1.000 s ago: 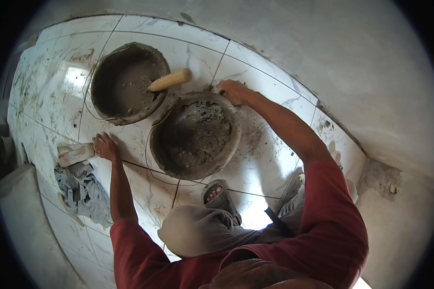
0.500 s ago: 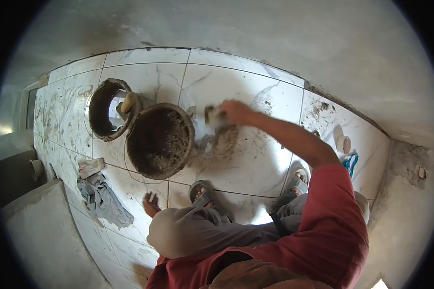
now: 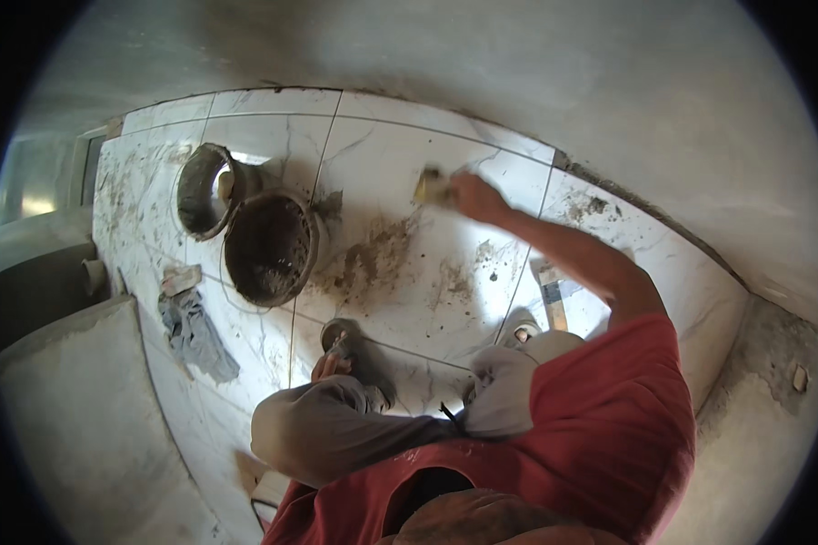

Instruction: The person cleans a wall edge with a cloth, applies mortar from a bucket to the gap between tiles and the wall, and uses an axe to chip away excess material from the wall edge.

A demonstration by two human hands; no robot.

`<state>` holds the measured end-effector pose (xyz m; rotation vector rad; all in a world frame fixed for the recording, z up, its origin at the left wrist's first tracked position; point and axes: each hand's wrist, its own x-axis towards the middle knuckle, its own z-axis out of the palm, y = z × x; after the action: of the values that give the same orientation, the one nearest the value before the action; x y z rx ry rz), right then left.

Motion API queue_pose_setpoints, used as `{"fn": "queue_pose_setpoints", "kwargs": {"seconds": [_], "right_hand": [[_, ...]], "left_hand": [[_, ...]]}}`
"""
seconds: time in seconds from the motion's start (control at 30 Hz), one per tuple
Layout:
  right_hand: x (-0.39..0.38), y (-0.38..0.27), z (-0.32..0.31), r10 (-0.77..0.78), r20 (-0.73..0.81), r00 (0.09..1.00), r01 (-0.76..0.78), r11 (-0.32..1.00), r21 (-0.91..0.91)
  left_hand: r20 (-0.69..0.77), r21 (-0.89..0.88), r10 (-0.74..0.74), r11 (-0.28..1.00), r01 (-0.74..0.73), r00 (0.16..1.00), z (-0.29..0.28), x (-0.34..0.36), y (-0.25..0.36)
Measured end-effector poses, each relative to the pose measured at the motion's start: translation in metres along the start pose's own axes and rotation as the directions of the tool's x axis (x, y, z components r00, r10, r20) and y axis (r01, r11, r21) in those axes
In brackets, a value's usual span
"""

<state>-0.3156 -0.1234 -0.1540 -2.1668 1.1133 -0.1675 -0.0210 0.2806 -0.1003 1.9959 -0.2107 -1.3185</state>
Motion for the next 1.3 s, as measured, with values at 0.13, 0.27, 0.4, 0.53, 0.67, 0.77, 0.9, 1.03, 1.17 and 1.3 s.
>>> {"fn": "queue_pose_setpoints", "kwargs": {"seconds": [0.13, 0.27, 0.4, 0.53, 0.67, 0.77, 0.9, 1.03, 1.17, 1.3], "right_hand": [[0.058, 0.026, -0.009, 0.033, -0.375, 0.927, -0.079, 0.991, -0.107], [-0.004, -0.035, 0.075, -0.224, 0.126, 0.966, 0.204, 0.967, 0.153], [-0.031, -0.032, 0.056, -0.335, 0.049, 0.941, 0.317, 0.924, 0.214], [-0.023, 0.098, -0.037, -0.058, -0.376, 0.925, -0.012, 0.984, -0.180], [-0.089, 0.111, -0.010, 0.028, -0.266, 0.964, -0.033, 0.999, -0.014], [-0.138, 0.046, 0.037, -0.233, -0.030, 0.972, 0.229, 0.969, -0.097], [-0.118, 0.067, -0.015, -0.063, -0.105, 0.992, 0.058, 0.997, -0.049], [-0.108, 0.123, -0.076, -0.173, -0.286, 0.943, 0.054, 0.924, -0.379], [-0.119, 0.161, -0.081, -0.080, -0.079, 0.994, 0.057, 0.964, -0.261], [-0.180, 0.197, -0.099, 0.056, 0.015, 0.998, -0.051, 0.968, -0.246]], "left_hand": [[0.073, 0.089, 0.011, 0.996, -0.017, 0.997, 0.033, -0.015, 0.031], [0.114, 0.161, 0.022, 0.986, -0.040, 0.993, 0.060, -0.038, 0.046], [0.156, 0.246, 0.014, 0.968, -0.052, 0.988, 0.081, -0.053, 0.056], [0.320, 0.443, 0.024, 0.880, -0.171, 0.947, 0.111, -0.051, 0.079], [0.616, 0.628, 0.123, 0.520, -0.580, 0.778, 0.137, -0.040, 0.104], [0.796, 0.568, 0.159, 0.140, -0.811, 0.584, 0.164, -0.031, 0.122], [0.382, 0.525, -0.512, 0.805, 0.275, 0.769, 0.217, -0.045, 0.131], [0.583, 0.600, -0.478, 0.799, 0.048, 0.657, 0.221, -0.032, 0.115], [0.620, 0.642, -0.490, 0.766, -0.037, 0.613, 0.217, -0.022, 0.107], [0.640, 0.658, -0.510, 0.750, -0.067, 0.575, 0.212, -0.009, 0.108]]}}
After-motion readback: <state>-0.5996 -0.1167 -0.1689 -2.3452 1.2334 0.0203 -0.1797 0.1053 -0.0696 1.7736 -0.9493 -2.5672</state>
